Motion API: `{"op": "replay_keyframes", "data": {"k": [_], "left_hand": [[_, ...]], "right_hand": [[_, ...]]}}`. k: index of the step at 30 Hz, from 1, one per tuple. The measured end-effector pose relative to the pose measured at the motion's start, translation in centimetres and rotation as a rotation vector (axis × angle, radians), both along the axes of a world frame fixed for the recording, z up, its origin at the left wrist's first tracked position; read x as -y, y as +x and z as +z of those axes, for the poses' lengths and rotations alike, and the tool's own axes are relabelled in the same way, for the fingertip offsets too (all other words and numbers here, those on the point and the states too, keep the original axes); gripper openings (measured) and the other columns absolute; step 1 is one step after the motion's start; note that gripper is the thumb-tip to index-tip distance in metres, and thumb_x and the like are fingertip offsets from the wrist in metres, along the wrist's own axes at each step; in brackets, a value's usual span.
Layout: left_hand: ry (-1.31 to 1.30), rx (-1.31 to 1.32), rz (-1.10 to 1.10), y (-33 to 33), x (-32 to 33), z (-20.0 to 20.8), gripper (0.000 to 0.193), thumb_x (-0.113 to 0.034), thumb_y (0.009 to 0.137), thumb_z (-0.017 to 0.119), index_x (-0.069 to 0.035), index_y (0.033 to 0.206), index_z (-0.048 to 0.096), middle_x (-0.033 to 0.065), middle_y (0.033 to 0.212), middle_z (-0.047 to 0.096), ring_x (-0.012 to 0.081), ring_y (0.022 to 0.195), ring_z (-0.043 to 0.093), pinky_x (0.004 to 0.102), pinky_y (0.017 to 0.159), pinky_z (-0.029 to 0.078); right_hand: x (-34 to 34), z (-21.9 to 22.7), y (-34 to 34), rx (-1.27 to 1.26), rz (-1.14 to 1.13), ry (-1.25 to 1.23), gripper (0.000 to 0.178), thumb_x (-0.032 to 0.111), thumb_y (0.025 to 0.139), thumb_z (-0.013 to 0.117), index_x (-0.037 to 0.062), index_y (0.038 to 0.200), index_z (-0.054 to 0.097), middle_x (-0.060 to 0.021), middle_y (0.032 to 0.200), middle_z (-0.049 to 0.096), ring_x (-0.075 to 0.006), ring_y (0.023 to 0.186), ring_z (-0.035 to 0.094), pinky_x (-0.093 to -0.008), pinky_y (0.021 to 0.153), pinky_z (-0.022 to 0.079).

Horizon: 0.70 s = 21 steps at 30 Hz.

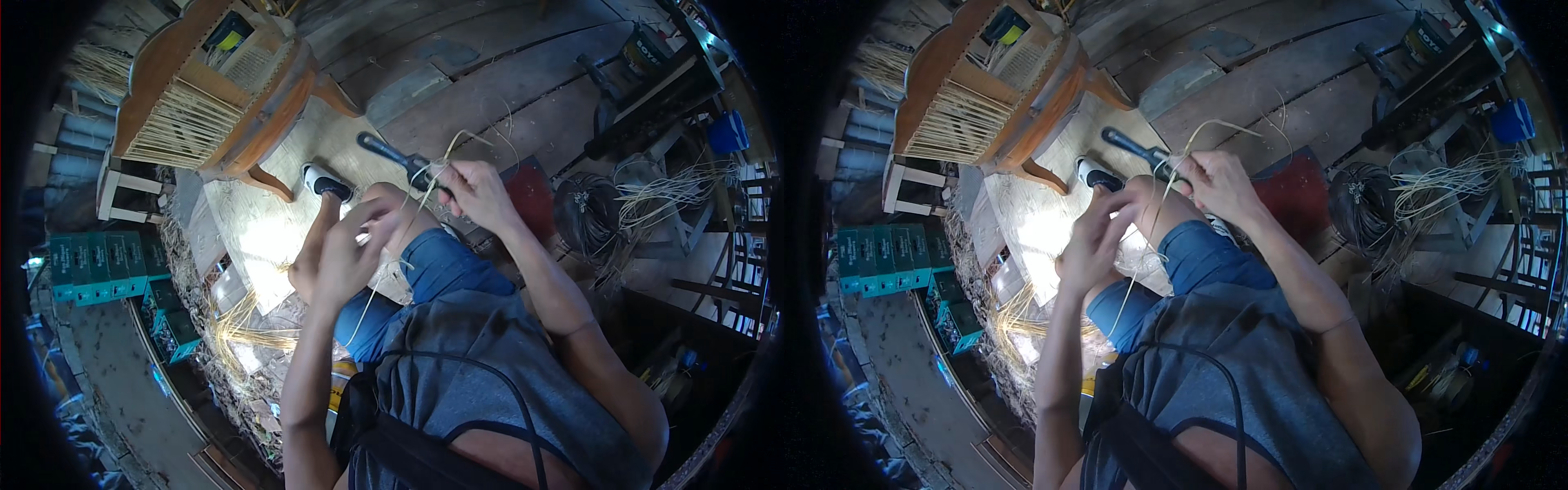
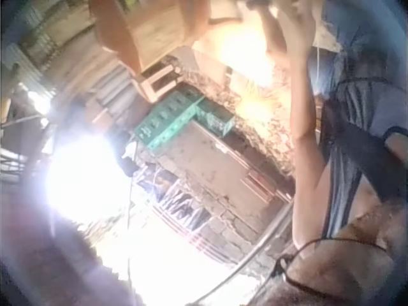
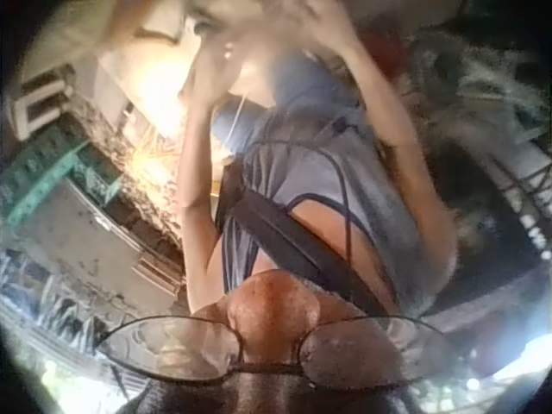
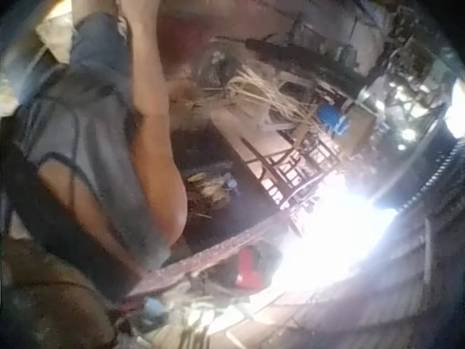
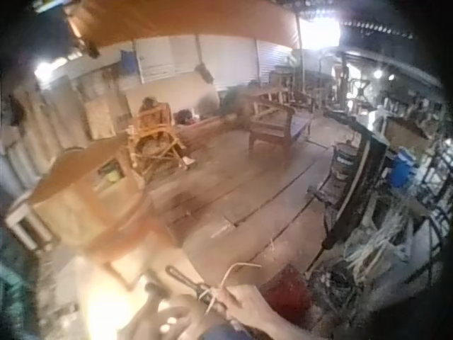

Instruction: Stripping and preparing bamboo or rattan strands for furniture manufacturing.

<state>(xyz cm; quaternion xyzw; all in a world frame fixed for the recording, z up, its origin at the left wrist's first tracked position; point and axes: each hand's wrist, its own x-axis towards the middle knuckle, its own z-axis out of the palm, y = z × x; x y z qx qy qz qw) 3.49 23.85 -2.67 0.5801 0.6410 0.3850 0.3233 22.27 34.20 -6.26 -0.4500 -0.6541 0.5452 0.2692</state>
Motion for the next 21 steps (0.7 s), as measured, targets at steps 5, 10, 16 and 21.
{"op": "replay_keyframes", "data": {"k": [5,10,16,21], "left_hand": [[-0.179,0.143,-0.056,1.9,-2.1,-2.9,0.030,-0.025,0.093,0.060,0.005,0.089,0.061,0.0016,0.068,0.058,0.0053,0.057,0.048,0.0216,0.049,0.037],[-0.128,0.028,-0.035,2.6,-0.9,-2.1,0.032,-0.021,0.094,0.058,0.003,0.074,0.059,-0.0014,0.055,0.046,0.0040,0.051,0.036,0.0237,0.045,0.028],[-0.093,-0.089,-0.043,2.0,3.0,-0.5,0.024,-0.014,0.092,0.057,0.004,0.076,0.058,0.0074,0.056,0.051,0.0114,0.048,0.043,0.0285,0.046,0.035],[-0.206,-0.139,-0.064,0.1,8.1,3.8,0.016,-0.010,0.089,0.060,0.002,0.079,0.060,0.0108,0.059,0.055,0.0175,0.048,0.052,0.0300,0.048,0.040]], "right_hand": [[2.2,-1.0,-1.2,-0.109,0.030,0.036,0.037,0.026,0.096,0.051,-0.0022,0.074,0.061,-0.0076,0.052,0.055,-0.0135,0.047,0.056,-0.0301,0.045,0.042],[2.3,-1.8,-0.4,-0.094,0.085,-0.009,0.039,0.028,0.096,0.052,-0.0003,0.071,0.061,-0.0045,0.053,0.056,-0.0101,0.044,0.053,-0.0275,0.043,0.040],[-0.2,-3.2,0.2,-0.223,0.063,-0.391,0.035,0.031,0.095,0.056,0.0034,0.073,0.062,-0.0016,0.056,0.057,-0.0062,0.042,0.050,-0.0214,0.036,0.036],[-4.4,-3.4,3.0,-0.370,-0.060,-0.455,0.030,0.028,0.093,0.058,0.0032,0.077,0.061,-0.0026,0.058,0.057,-0.0074,0.041,0.049,-0.0209,0.035,0.034]]}}
